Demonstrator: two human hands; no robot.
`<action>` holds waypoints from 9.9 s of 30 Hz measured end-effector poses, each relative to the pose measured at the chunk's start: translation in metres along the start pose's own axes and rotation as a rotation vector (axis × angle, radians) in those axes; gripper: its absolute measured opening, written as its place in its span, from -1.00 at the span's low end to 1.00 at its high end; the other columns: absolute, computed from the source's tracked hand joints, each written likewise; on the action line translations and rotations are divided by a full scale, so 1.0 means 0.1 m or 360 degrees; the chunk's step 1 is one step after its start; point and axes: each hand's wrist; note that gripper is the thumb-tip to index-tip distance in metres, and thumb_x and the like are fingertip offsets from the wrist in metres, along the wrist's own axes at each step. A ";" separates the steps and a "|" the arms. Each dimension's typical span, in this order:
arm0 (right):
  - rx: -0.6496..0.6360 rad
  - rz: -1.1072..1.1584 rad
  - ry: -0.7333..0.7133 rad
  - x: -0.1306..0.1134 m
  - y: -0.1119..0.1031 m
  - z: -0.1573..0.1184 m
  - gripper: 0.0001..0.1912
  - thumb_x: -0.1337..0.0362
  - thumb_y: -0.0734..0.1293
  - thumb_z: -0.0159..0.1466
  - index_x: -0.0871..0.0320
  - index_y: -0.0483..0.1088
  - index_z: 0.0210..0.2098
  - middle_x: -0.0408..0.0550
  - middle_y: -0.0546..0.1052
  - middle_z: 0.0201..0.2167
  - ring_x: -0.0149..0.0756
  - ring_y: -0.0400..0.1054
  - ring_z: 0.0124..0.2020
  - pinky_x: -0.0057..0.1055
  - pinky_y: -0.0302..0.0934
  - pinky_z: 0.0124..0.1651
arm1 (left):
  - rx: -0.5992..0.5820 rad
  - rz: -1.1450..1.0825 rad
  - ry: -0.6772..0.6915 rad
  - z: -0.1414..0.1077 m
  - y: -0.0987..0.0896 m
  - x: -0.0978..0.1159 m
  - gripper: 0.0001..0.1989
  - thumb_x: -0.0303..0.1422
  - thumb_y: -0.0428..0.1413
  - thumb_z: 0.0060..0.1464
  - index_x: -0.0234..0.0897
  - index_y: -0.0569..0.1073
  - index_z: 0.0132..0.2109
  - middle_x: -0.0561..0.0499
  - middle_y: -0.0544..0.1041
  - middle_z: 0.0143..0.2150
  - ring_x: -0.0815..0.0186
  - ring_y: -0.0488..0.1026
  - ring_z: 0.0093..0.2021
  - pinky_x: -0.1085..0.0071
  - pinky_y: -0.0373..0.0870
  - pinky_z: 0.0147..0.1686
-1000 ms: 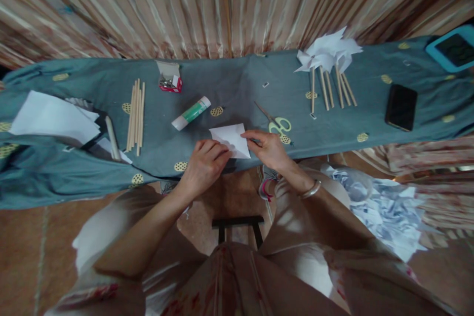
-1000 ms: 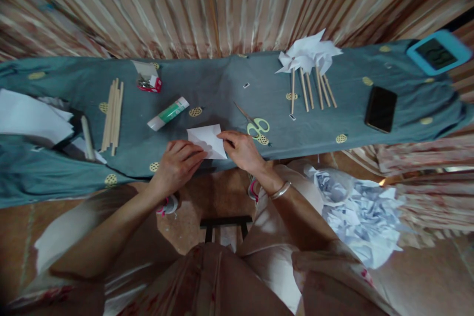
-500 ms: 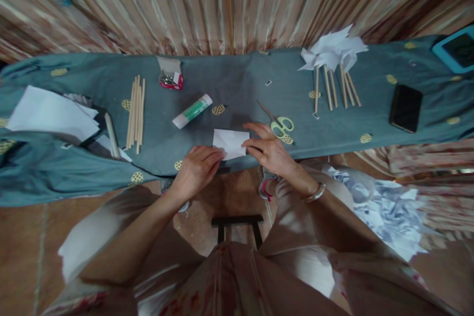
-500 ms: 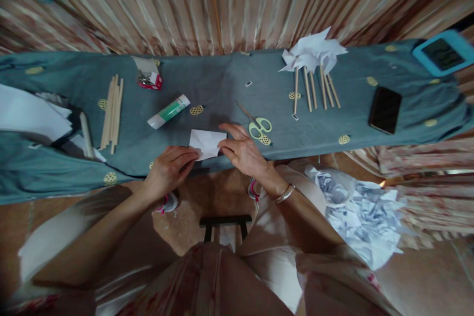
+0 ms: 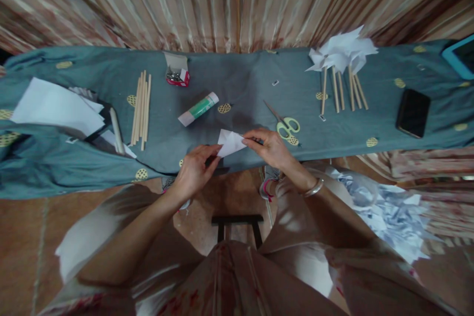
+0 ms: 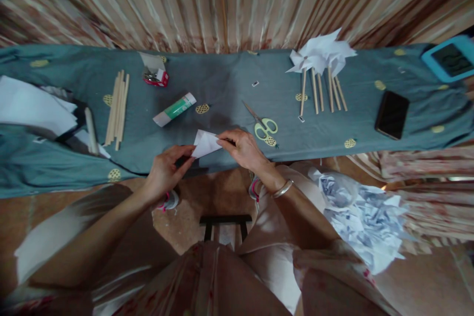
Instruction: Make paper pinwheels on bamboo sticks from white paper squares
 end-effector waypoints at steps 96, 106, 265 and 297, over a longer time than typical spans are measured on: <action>0.0207 -0.0431 -0.0365 0.31 0.06 0.04 -0.74 0.43 0.16 0.25 0.14 0.42 -0.16 0.11 0.49 -0.01 -0.10 0.32 0.07 -0.07 0.13 0.23 | -0.0239 0.0890 0.0333 -0.64 0.03 -0.04 -0.46 -0.43 -0.10 0.26 -0.47 0.15 0.35 -0.33 0.20 0.37 0.04 0.06 0.41 -0.02 0.11 0.32; 0.0115 -0.0271 -0.0360 0.24 0.05 0.11 -0.78 0.20 0.28 0.27 0.12 0.50 -0.16 0.05 0.53 0.01 -0.14 0.35 0.10 -0.09 0.13 0.22 | -0.0098 0.0901 0.0338 -0.67 0.12 -0.05 -0.44 -0.47 -0.06 0.22 -0.49 0.15 0.34 -0.36 0.20 0.37 0.01 0.06 0.41 -0.05 0.10 0.32; -0.0450 0.1074 0.0483 -0.23 -0.25 -0.07 -0.47 -0.06 0.52 -0.02 0.17 0.56 -0.19 -0.16 0.52 -0.53 -0.47 0.30 -0.53 -0.49 0.20 -0.43 | 0.0987 -0.1417 -0.0597 1.03 -0.01 0.00 -0.63 -0.13 0.36 -0.28 -0.39 0.59 -0.44 0.05 0.51 -0.53 0.35 0.40 -0.49 0.46 0.33 -0.45; -0.0505 0.1138 0.0547 -0.12 -0.23 -0.04 -0.42 -0.06 0.56 -0.08 0.18 0.56 -0.18 -0.23 0.46 -0.56 -0.54 0.29 -0.52 -0.53 0.23 -0.40 | 0.0950 -0.1436 -0.0568 1.04 0.04 0.01 -0.67 -0.15 0.37 -0.28 -0.36 0.59 -0.47 0.07 0.51 -0.54 0.38 0.36 -0.54 0.48 0.28 -0.49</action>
Point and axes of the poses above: each hand's wrist, its own z-axis towards the middle knuckle, its own y-axis out of the palm, x = y × z
